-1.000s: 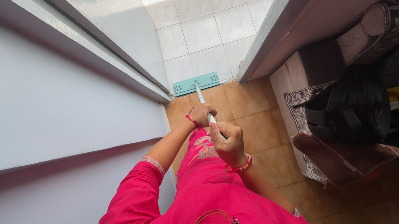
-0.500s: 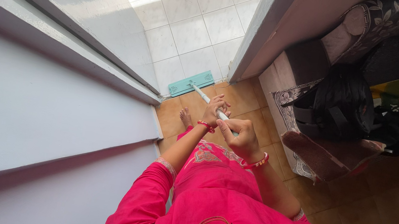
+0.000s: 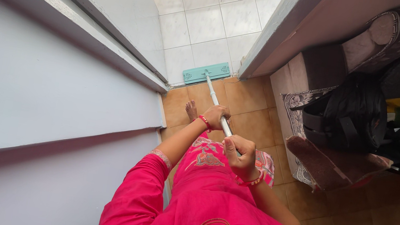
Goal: The person mops a tiled outdoor balcony area using a flat mop, then moves indoors to mop a tiled living room floor. They periodically wring the mop head in a bucket to remove excess water before continuing to clean the floor.
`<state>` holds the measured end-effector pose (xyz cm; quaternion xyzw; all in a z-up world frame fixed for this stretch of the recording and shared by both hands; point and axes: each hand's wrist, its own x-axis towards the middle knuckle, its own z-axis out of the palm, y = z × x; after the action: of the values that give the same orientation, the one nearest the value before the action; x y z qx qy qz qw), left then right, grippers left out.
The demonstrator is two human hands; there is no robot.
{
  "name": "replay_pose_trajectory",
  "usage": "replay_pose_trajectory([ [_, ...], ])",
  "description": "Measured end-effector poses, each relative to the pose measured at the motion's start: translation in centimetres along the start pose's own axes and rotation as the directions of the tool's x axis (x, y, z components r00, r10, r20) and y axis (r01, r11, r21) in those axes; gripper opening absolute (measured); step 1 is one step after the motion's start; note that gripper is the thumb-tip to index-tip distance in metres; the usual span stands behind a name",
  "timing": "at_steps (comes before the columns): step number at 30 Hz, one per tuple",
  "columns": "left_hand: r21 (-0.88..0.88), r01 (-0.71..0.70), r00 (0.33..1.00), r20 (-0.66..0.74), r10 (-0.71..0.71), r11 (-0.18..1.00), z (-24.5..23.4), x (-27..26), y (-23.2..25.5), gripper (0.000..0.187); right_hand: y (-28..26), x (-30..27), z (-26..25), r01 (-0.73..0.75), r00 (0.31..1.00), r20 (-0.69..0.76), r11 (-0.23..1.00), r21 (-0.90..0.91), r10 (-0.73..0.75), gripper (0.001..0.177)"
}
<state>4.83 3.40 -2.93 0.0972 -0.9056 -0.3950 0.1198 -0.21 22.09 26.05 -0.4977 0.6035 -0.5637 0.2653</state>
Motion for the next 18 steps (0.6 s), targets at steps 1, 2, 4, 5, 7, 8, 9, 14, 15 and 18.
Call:
replay_pose_trajectory([
  [1,0.003,0.003,1.000,0.009,-0.003,1.000,-0.3,-0.6,-0.2,0.019,-0.1,0.0,0.2,0.034,0.999,0.011,0.999,0.004,-0.034,0.038],
  [2,0.011,-0.003,0.999,0.032,0.003,1.000,-0.6,-1.2,-0.4,0.018,-0.3,-0.1,0.4,0.039,0.999,0.020,0.999,0.027,-0.040,0.036],
  [4,0.020,-0.025,0.997,0.067,0.023,1.000,-1.0,-1.9,-0.2,0.017,-0.7,-0.3,0.6,0.052,0.998,0.042,0.997,0.060,-0.055,0.033],
  [5,0.022,-0.053,0.995,0.088,0.051,0.998,-1.2,-1.7,-0.3,0.017,-0.7,-0.2,0.7,0.112,0.993,0.018,0.990,0.088,-0.114,0.034],
  [7,0.024,-0.086,0.987,0.137,0.082,0.996,-1.5,-2.4,-0.5,0.017,-0.6,-0.2,1.6,0.214,0.977,-0.027,0.963,0.161,-0.213,0.039],
  [8,0.029,-0.089,0.987,0.138,0.084,0.996,-1.5,-2.8,-0.5,0.016,-0.3,-0.2,1.8,0.229,0.973,-0.029,0.955,0.187,-0.227,0.038],
  [9,0.033,-0.092,0.986,0.140,0.086,0.995,-1.4,-3.0,-0.4,0.016,-0.1,0.0,1.9,0.242,0.970,-0.033,0.947,0.212,-0.241,0.037],
  [14,0.105,-0.069,0.996,0.072,0.061,0.992,-4.0,-2.8,-3.4,0.015,3.6,2.0,4.3,0.288,0.955,0.001,0.927,0.241,-0.297,0.033],
  [15,0.144,-0.048,0.997,0.061,0.039,0.988,-4.7,-2.7,-4.5,0.014,4.7,2.5,5.2,0.294,0.953,0.007,0.931,0.218,-0.303,0.032],
  [18,0.253,0.153,0.985,-0.119,-0.126,0.955,-6.7,-0.6,-8.5,0.016,9.9,6.4,7.1,0.285,0.957,0.027,0.954,0.097,-0.289,0.028],
])
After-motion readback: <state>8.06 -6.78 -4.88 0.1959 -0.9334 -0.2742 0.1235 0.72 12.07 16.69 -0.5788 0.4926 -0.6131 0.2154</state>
